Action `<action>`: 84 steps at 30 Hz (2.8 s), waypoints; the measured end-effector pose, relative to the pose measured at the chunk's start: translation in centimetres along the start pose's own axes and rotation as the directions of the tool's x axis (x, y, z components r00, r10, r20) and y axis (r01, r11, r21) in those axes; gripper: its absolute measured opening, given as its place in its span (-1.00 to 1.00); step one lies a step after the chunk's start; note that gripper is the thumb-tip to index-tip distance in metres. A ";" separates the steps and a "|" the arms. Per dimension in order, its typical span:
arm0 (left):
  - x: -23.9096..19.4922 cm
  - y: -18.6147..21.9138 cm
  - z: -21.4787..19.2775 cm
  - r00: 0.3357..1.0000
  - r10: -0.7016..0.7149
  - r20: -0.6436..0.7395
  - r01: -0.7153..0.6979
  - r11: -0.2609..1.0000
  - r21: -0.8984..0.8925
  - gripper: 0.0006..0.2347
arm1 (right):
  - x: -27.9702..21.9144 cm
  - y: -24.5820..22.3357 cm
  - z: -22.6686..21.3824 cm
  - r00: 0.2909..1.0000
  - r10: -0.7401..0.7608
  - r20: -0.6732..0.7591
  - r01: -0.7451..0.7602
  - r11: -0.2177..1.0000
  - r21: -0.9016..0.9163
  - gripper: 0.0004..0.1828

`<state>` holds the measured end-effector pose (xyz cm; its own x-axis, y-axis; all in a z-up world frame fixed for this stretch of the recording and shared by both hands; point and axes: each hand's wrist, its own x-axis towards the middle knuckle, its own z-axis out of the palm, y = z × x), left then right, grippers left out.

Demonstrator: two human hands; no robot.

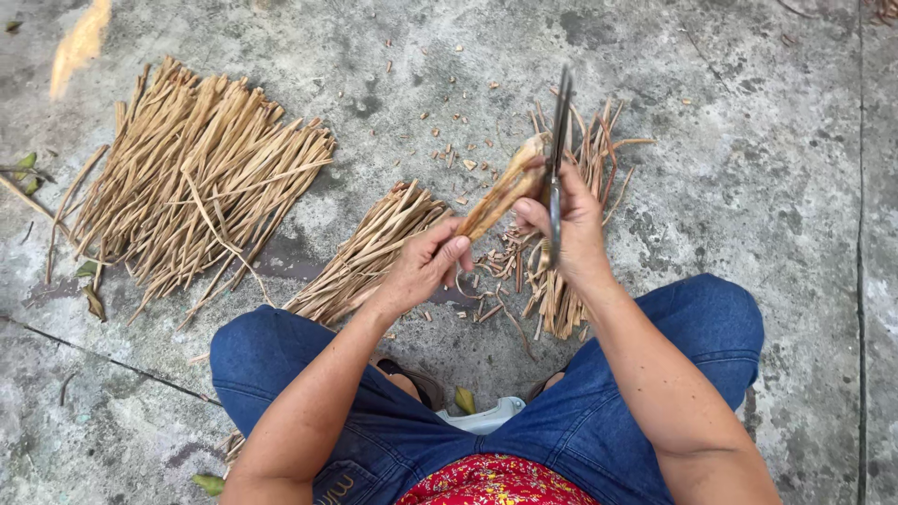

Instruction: The person sits on a small stool and uses a knife to split long dried sticks into thinner strips. They repeatedly pick up a stick, split it lengthwise, and place the resulting strips into a pile on the floor.

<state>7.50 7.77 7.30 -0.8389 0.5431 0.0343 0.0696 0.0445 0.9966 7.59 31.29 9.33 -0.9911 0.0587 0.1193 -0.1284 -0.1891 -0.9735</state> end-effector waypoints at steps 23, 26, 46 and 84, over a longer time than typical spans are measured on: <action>-1.3 1.8 -4.5 0.988 -0.150 0.025 0.146 0.982 0.122 -0.78 | 0.4 -2.9 -4.0 0.959 0.236 0.156 -0.088 0.773 -0.628 -0.30; -1.4 1.8 -4.7 0.987 -0.159 0.010 0.156 0.978 0.135 -0.79 | 0.6 -2.1 -3.5 0.976 0.113 0.188 -0.004 0.866 -0.500 -0.32; -2.1 1.4 -5.3 0.984 -0.107 -0.142 0.095 0.992 -0.089 -0.79 | -0.2 -2.1 -3.0 0.949 0.135 0.285 0.020 0.877 -0.480 -0.28; -2.0 -0.1 -4.8 0.971 0.019 -0.238 0.031 0.979 0.203 -0.78 | 0.0 -1.0 -1.7 0.985 0.170 -0.041 -0.173 0.916 -0.362 -0.66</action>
<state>6.60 2.63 7.48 -0.9418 0.3288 0.0701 0.1520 0.2305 0.9611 7.81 33.15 10.01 -0.9962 0.0661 -0.0563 0.0669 0.1716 -0.9829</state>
